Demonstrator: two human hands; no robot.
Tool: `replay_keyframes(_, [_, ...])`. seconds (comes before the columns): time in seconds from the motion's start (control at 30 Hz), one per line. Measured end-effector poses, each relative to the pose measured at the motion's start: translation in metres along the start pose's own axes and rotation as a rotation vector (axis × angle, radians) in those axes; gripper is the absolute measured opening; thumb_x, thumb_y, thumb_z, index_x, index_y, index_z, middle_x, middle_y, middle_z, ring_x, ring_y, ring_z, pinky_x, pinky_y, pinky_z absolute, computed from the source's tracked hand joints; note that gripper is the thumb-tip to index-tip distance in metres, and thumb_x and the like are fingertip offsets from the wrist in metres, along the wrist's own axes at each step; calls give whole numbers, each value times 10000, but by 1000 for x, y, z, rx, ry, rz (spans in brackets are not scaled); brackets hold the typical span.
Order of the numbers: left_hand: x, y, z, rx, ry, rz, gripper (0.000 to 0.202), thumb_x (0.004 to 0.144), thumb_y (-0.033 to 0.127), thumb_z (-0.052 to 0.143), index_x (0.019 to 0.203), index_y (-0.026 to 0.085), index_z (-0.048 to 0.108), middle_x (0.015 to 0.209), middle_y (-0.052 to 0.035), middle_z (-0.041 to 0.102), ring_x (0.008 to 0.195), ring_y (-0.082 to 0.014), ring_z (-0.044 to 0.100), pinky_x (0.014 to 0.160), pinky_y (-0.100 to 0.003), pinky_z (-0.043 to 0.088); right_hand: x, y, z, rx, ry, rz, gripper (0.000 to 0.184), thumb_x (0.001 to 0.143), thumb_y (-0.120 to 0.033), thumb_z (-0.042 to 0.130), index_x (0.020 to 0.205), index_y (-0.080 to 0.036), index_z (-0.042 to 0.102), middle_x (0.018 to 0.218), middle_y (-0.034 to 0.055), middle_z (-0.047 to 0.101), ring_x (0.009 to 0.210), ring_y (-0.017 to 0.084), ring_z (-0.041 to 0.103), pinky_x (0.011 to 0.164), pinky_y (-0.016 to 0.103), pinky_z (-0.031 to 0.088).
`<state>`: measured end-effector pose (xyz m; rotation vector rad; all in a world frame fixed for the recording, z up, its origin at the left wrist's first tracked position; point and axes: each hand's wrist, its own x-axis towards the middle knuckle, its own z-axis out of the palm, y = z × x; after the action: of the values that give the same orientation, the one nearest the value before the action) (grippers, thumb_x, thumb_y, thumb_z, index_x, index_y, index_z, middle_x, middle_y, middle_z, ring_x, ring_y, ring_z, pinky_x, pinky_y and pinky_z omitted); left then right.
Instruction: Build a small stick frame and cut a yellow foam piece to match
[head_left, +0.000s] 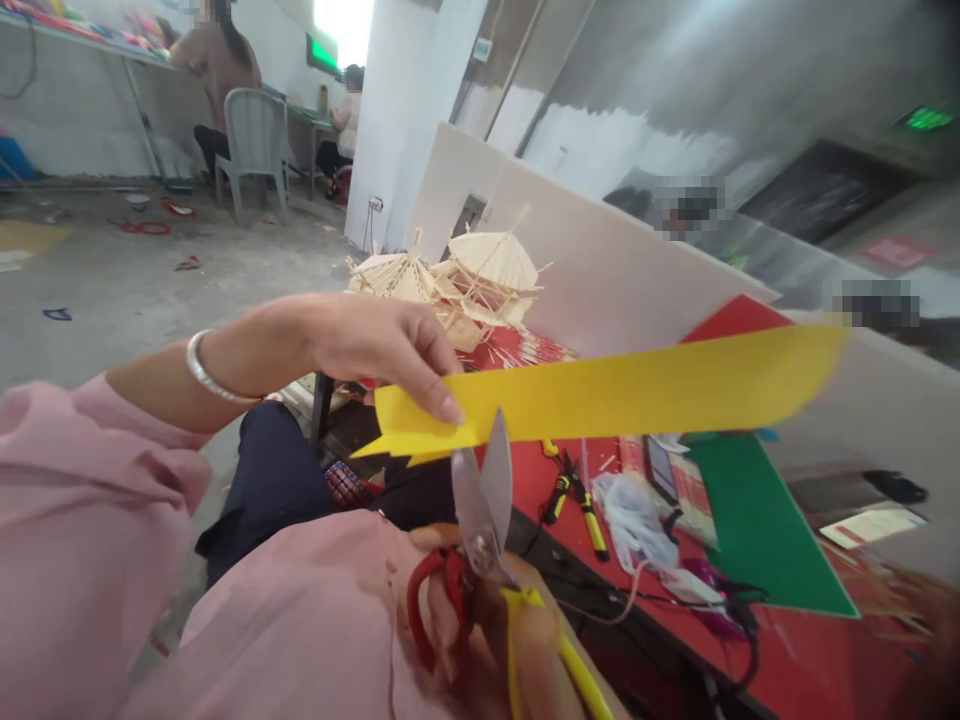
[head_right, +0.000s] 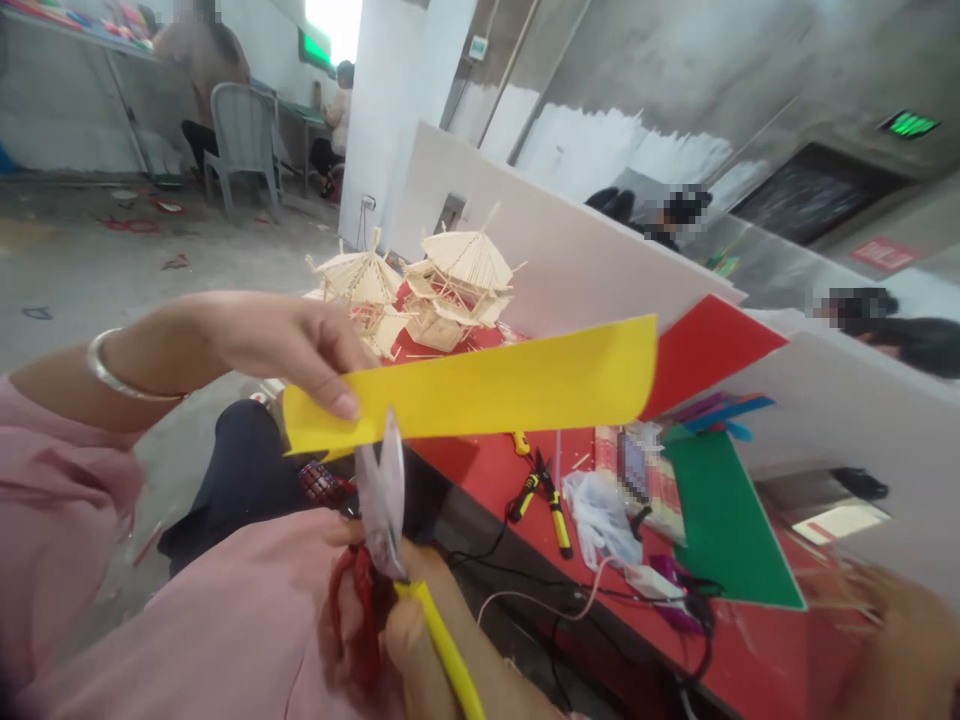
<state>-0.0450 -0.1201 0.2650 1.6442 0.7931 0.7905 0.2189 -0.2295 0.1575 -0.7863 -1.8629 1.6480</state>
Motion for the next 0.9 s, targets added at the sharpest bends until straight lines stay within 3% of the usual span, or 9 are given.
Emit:
replay_keyframes(0.07, [18, -11, -3, -47, -147, -126, 167, 601, 271, 855, 705, 178, 765, 554, -20, 653, 545, -157, 619, 468, -221, 455, 8, 9, 3, 134, 76, 65, 836, 825, -877, 290, 1363, -290, 543, 705, 27, 549, 530, 176, 519, 440, 332, 497])
replay_keyframes(0.13, [36, -25, -6, -63, -206, -228, 181, 625, 297, 844, 717, 166, 760, 605, -44, 682, 544, -160, 626, 471, -232, 467, 23, 20, 2, 324, 178, 150, 805, 846, -849, 331, 1315, -231, 547, 712, 5, 538, 500, 143, 503, 433, 312, 502])
replay_keyframes(0.2, [50, -41, -8, -51, -147, -264, 197, 642, 308, 844, 725, 156, 748, 640, -48, 691, 542, -150, 632, 457, -214, 451, 41, 33, -3, 416, 276, 168, 764, 840, -827, 423, 1267, -207, 551, 701, -19, 528, 486, 124, 509, 440, 291, 506])
replay_keyframes(0.37, [61, -74, -5, -31, 116, -197, 213, 716, 292, 825, 713, 162, 656, 548, 18, 580, 448, -107, 599, 388, -161, 353, 69, 60, -23, 267, 344, 152, 681, 884, -755, 469, 1267, -199, 553, 639, -44, 532, 446, 111, 519, 430, 257, 491])
replay_keyframes(0.47, [61, -82, -5, -69, 105, -235, 258, 752, 306, 812, 699, 170, 598, 450, 40, 510, 347, -75, 497, 349, -152, 286, 74, 62, -29, 247, 361, 161, 717, 856, -770, 504, 1283, -196, 550, 666, -42, 538, 450, 110, 527, 389, 245, 466])
replay_keyframes(0.6, [63, -83, -6, -154, 73, -300, 291, 750, 302, 817, 672, 170, 570, 382, 61, 448, 308, -48, 388, 347, -150, 293, 78, 63, -29, 257, 349, 108, 744, 857, -784, 482, 1292, -183, 541, 667, -50, 525, 431, 102, 520, 388, 246, 458])
replay_keyframes(0.9, [74, -96, 3, -167, 49, -318, 267, 702, 234, 810, 573, 156, 589, 384, 46, 460, 311, -35, 344, 323, -145, 226, 89, 87, -42, 217, 386, 92, 763, 847, -807, 459, 1271, -178, 538, 713, -33, 540, 498, 109, 530, 418, 247, 461])
